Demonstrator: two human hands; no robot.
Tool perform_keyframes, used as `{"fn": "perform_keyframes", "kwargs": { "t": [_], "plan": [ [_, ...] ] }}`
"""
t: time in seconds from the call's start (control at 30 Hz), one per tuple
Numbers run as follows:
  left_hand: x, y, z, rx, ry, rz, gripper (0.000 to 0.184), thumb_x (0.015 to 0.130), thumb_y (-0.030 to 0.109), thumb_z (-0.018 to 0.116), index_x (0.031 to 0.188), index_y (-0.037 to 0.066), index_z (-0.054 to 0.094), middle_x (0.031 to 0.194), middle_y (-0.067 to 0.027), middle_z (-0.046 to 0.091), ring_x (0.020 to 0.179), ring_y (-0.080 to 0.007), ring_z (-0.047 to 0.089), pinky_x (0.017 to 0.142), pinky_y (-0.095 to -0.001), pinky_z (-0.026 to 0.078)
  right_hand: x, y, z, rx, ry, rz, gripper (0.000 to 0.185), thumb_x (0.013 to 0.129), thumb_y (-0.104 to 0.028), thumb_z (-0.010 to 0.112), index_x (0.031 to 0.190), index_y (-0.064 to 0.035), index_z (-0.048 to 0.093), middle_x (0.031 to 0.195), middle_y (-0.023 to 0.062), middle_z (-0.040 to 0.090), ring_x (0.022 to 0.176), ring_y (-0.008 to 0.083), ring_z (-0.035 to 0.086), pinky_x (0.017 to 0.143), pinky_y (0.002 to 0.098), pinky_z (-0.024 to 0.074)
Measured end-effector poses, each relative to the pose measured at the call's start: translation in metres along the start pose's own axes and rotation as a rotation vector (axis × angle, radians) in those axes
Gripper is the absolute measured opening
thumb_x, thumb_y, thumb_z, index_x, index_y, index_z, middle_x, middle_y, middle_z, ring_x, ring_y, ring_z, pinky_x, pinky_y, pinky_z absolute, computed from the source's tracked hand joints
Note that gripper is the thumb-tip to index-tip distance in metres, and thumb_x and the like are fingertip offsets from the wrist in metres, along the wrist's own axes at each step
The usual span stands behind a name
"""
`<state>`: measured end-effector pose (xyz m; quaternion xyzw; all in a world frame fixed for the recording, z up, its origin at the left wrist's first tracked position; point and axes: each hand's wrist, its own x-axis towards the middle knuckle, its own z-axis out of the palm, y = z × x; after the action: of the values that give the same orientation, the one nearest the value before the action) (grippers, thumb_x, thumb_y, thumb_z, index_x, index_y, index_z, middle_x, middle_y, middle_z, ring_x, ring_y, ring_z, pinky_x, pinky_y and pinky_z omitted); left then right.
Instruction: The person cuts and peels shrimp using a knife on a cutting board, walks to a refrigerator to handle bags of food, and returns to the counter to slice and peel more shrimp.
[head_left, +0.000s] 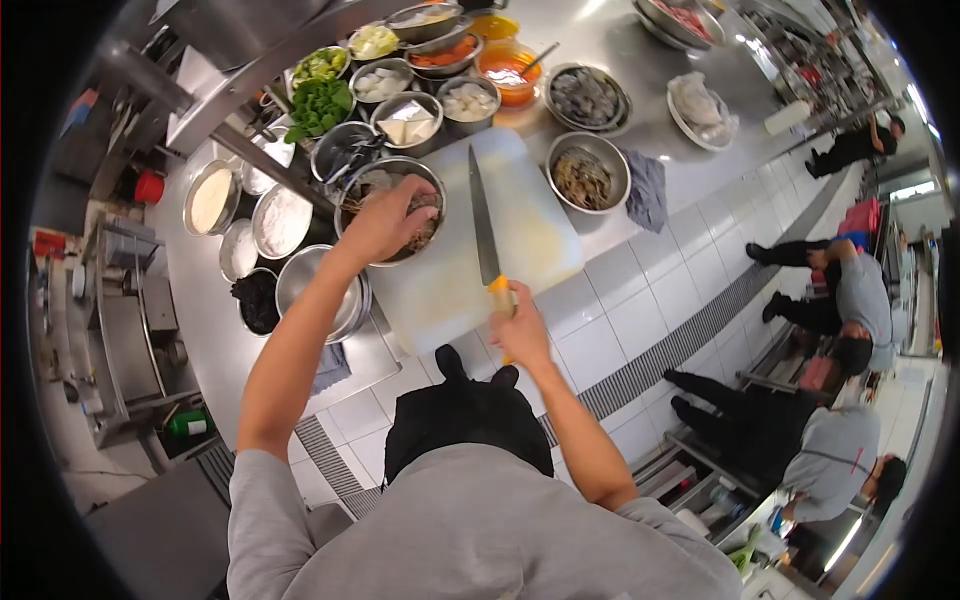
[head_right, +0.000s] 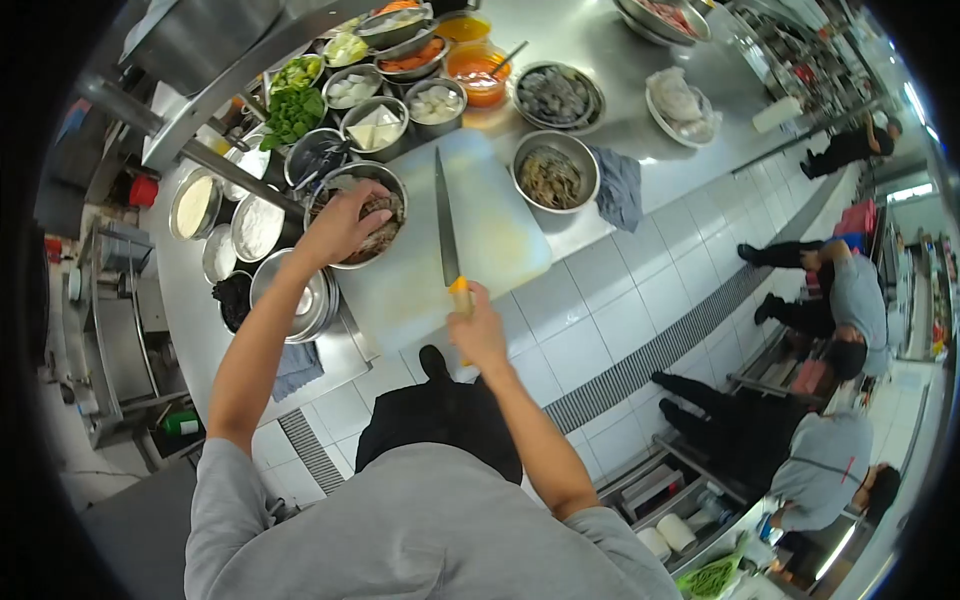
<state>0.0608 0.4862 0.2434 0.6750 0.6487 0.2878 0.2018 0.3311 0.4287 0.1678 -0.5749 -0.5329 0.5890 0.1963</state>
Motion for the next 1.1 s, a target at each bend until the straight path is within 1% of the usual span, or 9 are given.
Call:
{"fn": "perform_keyframes", "kwargs": {
  "t": [0.13, 0.2, 0.37, 0.43, 0.57, 0.63, 0.73, 0.93, 1.1],
  "plan": [
    [0.029, 0.027, 0.040, -0.039, -0.455, 0.236, 0.032, 0.082, 0.012, 0.073, 0.111, 0.004, 0.064, 0.097, -0.0169, 0.070, 0.097, -0.0374, 0.067, 0.083, -0.0439, 0.052, -0.007, 0.053, -0.084, 0.279, -0.044, 0.149, 0.048, 0.084, -0.005, 0.055, 0.132, -0.0034, 0.049, 0.075, 0.0139, 0.067, 0.053, 0.0201, 0.063, 0.048, 0.0329, 0.0492],
    [0.043, 0.033, 0.080, 0.214, -0.833, 0.205, 0.031, 0.080, 0.009, 0.075, 0.109, 0.005, 0.067, 0.100, -0.0161, 0.070, 0.101, -0.0366, 0.066, 0.086, -0.0413, 0.052, -0.020, 0.075, -0.115, 0.251, -0.081, 0.163, 0.050, 0.083, -0.002, 0.052, 0.133, -0.0028, 0.048, 0.075, 0.0112, 0.064, 0.051, 0.0168, 0.059, 0.047, 0.0296, 0.0469],
    [0.063, 0.032, 0.144, 0.571, -0.930, 0.312, 0.031, 0.081, 0.002, 0.066, 0.111, 0.010, 0.070, 0.109, -0.0128, 0.069, 0.115, -0.0305, 0.061, 0.104, -0.0560, 0.039, -0.042, 0.131, -0.147, 0.422, -0.108, 0.182, 0.049, 0.081, 0.000, 0.049, 0.130, -0.0044, 0.046, 0.081, 0.0101, 0.066, 0.063, 0.0156, 0.063, 0.054, 0.0297, 0.0493],
    [0.056, 0.026, 0.147, 0.557, -0.456, 0.450, 0.041, 0.081, 0.002, 0.063, 0.121, 0.015, 0.066, 0.123, -0.0114, 0.061, 0.125, -0.0283, 0.053, 0.107, -0.0595, 0.031, -0.045, 0.148, -0.142, 0.511, -0.122, 0.117, 0.044, 0.086, -0.005, 0.050, 0.130, -0.0064, 0.044, 0.084, 0.0085, 0.067, 0.069, 0.0161, 0.065, 0.058, 0.0293, 0.0501],
    [0.027, 0.026, 0.137, 0.321, -0.252, 0.179, 0.043, 0.088, 0.009, 0.064, 0.129, 0.016, 0.060, 0.130, -0.0102, 0.054, 0.130, -0.0299, 0.046, 0.108, -0.0549, 0.032, -0.050, 0.158, -0.126, 0.284, -0.160, 0.159, 0.038, 0.095, -0.022, 0.056, 0.128, -0.0057, 0.048, 0.082, 0.0086, 0.067, 0.069, 0.0171, 0.065, 0.060, 0.0303, 0.0494],
    [0.021, 0.014, 0.156, 0.119, 0.089, 0.134, 0.043, 0.092, 0.025, 0.067, 0.131, 0.013, 0.056, 0.131, -0.0103, 0.054, 0.130, -0.0320, 0.045, 0.104, -0.0560, 0.033, -0.054, 0.144, -0.117, 0.016, 0.040, 0.099, 0.047, 0.098, -0.044, 0.059, 0.123, -0.0041, 0.055, 0.074, 0.0086, 0.065, 0.065, 0.0170, 0.063, 0.058, 0.0323, 0.0475],
    [0.035, 0.013, 0.181, 0.196, 0.253, 0.082, 0.057, 0.097, 0.042, 0.058, 0.143, 0.011, 0.045, 0.146, -0.0160, 0.044, 0.140, -0.0359, 0.036, 0.108, -0.0617, 0.028, -0.052, 0.153, -0.106, 0.014, 0.081, 0.096, 0.055, 0.097, -0.053, 0.059, 0.117, -0.0023, 0.061, 0.064, 0.0078, 0.060, 0.060, 0.0174, 0.061, 0.057, 0.0341, 0.0461],
    [0.062, 0.008, 0.225, 0.306, 0.168, -0.036, 0.077, 0.099, 0.059, 0.043, 0.157, 0.011, 0.024, 0.165, -0.0184, 0.016, 0.154, -0.0370, 0.007, 0.112, -0.0749, 0.007, -0.050, 0.151, -0.107, 0.052, 0.100, 0.101, 0.051, 0.097, -0.052, 0.059, 0.109, -0.0026, 0.064, 0.061, 0.0084, 0.058, 0.054, 0.0183, 0.057, 0.055, 0.0341, 0.0447],
    [0.068, 0.008, 0.236, 0.295, 0.153, -0.044, 0.078, 0.100, 0.058, 0.042, 0.159, 0.012, 0.020, 0.166, -0.0177, 0.013, 0.154, -0.0381, 0.006, 0.112, -0.0748, 0.006, -0.041, 0.134, -0.126, -0.050, 0.049, 0.072, 0.048, 0.097, -0.051, 0.058, 0.105, -0.0035, 0.065, 0.064, 0.0103, 0.060, 0.059, 0.0209, 0.059, 0.060, 0.0357, 0.0457]
  ]
}}
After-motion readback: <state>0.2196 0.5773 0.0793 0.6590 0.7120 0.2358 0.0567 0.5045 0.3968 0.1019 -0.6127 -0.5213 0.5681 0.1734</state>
